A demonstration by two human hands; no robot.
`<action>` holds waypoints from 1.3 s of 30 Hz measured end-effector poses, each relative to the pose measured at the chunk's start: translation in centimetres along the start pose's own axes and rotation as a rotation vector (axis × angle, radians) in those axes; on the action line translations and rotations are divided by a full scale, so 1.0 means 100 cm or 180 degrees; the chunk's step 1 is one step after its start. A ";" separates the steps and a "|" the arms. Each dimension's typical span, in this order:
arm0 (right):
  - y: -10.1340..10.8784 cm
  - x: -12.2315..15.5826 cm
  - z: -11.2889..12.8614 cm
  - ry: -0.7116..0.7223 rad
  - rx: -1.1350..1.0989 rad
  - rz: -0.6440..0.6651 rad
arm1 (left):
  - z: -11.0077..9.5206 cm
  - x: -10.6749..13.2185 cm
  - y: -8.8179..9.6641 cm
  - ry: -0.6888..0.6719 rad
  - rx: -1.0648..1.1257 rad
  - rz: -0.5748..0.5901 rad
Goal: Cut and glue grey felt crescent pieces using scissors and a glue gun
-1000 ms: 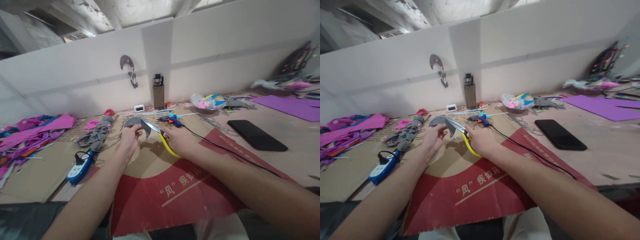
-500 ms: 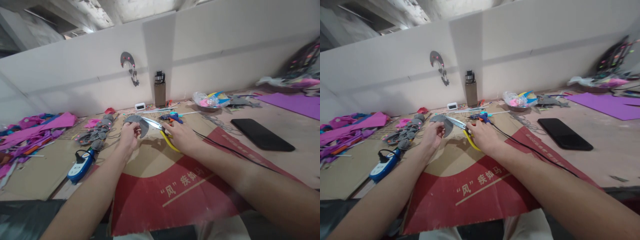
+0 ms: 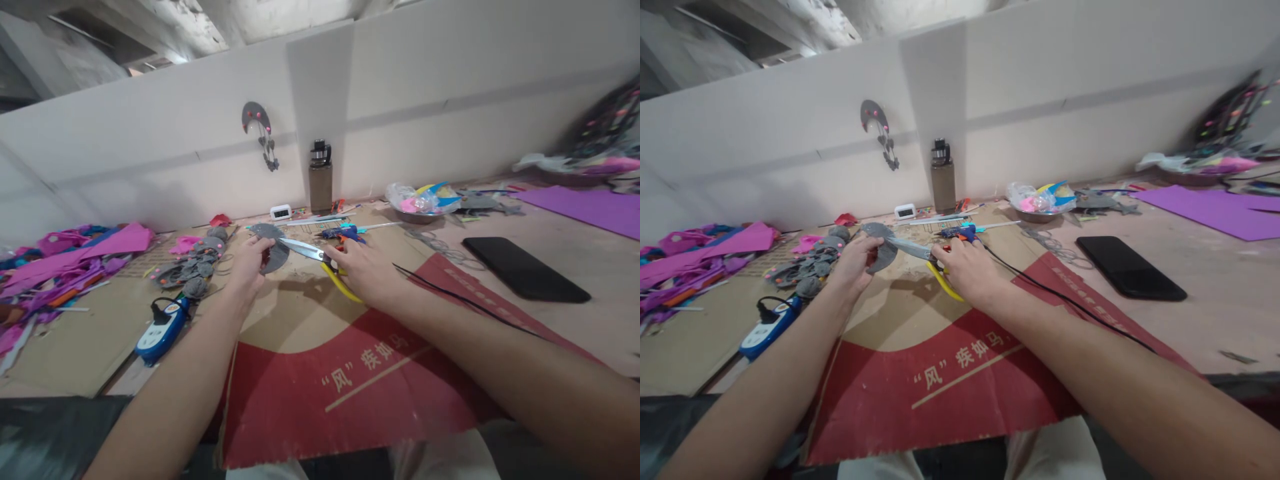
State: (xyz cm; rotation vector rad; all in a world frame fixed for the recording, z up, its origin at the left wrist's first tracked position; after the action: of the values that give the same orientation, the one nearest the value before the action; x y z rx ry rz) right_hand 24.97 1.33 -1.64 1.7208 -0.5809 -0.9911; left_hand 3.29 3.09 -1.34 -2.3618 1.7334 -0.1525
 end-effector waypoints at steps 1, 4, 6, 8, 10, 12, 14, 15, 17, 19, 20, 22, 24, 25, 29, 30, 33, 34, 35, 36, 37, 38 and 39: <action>0.001 0.000 0.000 0.0024 0.0029 0.0000 | -0.001 0.000 0.000 -0.0015 0.0016 0.0048; 0.001 0.001 0.000 0.0069 0.0101 -0.0035 | -0.004 0.000 0.000 -0.0033 0.0057 0.0160; 0.000 0.001 -0.001 0.0085 0.0131 -0.0101 | -0.005 -0.001 0.001 -0.0011 0.0038 0.0172; -0.002 0.001 -0.002 0.0068 0.0151 -0.0173 | -0.004 -0.003 0.003 0.0060 -0.0039 0.0119; -0.004 0.001 -0.003 0.0029 0.0177 -0.0223 | -0.003 -0.005 0.005 0.0154 -0.0131 0.0088; -0.004 0.000 -0.003 0.0019 0.0224 -0.0242 | -0.003 -0.006 0.006 0.0210 -0.0210 0.0113; -0.003 0.001 -0.003 0.0042 0.0278 -0.0245 | -0.003 -0.007 0.006 0.0220 -0.0270 0.0164; -0.002 0.001 -0.003 0.0047 0.0301 -0.0240 | -0.003 -0.008 0.007 0.0228 -0.0298 0.0173; 0.000 0.001 -0.003 0.0040 0.0338 -0.0217 | -0.004 -0.008 0.008 0.0288 -0.0352 0.0156; 0.001 0.001 -0.002 0.0037 0.0370 -0.0206 | -0.006 -0.008 0.009 0.0363 -0.0427 0.0109; 0.002 0.001 -0.002 0.0038 0.0380 -0.0206 | -0.006 -0.008 0.010 0.0397 -0.0471 0.0093; 0.003 0.001 -0.002 0.0045 0.0378 -0.0198 | -0.008 -0.007 0.011 0.0423 -0.0544 0.0081; 0.003 0.001 -0.001 0.0063 0.0353 -0.0168 | -0.010 -0.007 0.012 0.0443 -0.0608 0.0074; 0.003 0.002 -0.001 0.0074 0.0341 -0.0153 | -0.011 -0.007 0.012 0.0452 -0.0640 0.0063; 0.004 0.002 0.000 0.0096 0.0326 -0.0123 | -0.010 -0.009 0.014 0.0511 -0.0777 -0.0032; 0.004 0.003 0.000 0.0099 0.0324 -0.0123 | -0.010 -0.009 0.015 0.0508 -0.0802 -0.0037; 0.004 0.003 0.002 0.0094 0.0340 -0.0103 | -0.007 -0.012 0.015 0.0467 -0.0869 -0.0021; 0.004 0.004 0.002 0.0079 0.0344 -0.0082 | -0.006 -0.013 0.016 0.0467 -0.0882 -0.0024; 0.003 0.004 0.003 0.0070 0.0341 -0.0054 | -0.005 -0.014 0.016 0.0475 -0.0893 -0.0029; 0.003 0.004 0.004 0.0069 0.0327 -0.0022 | -0.004 -0.014 0.017 0.0482 -0.0900 -0.0027; 0.003 0.004 0.004 0.0072 0.0306 0.0006 | -0.004 -0.015 0.017 0.0477 -0.0898 -0.0023; 0.003 0.004 0.005 0.0075 0.0284 0.0025 | -0.004 -0.015 0.017 0.0462 -0.0892 -0.0017; 0.003 0.004 0.005 0.0079 0.0267 0.0037 | -0.004 -0.016 0.017 0.0442 -0.0885 -0.0011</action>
State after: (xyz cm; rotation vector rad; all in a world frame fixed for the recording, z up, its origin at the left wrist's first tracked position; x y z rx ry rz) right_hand 24.78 0.61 -1.56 1.7991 -0.6235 -0.9477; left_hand 1.15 4.05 -1.30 -2.6041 1.9254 -0.0819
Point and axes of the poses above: each hand's wrist, its own x-axis away from the middle knuckle, its own y-axis out of the back of the hand, z = x × y, the point moved 3 cm from there along -x, towards the middle knuckle, and after that the axes turned 1 degree about -x, right-handed, at the moved point
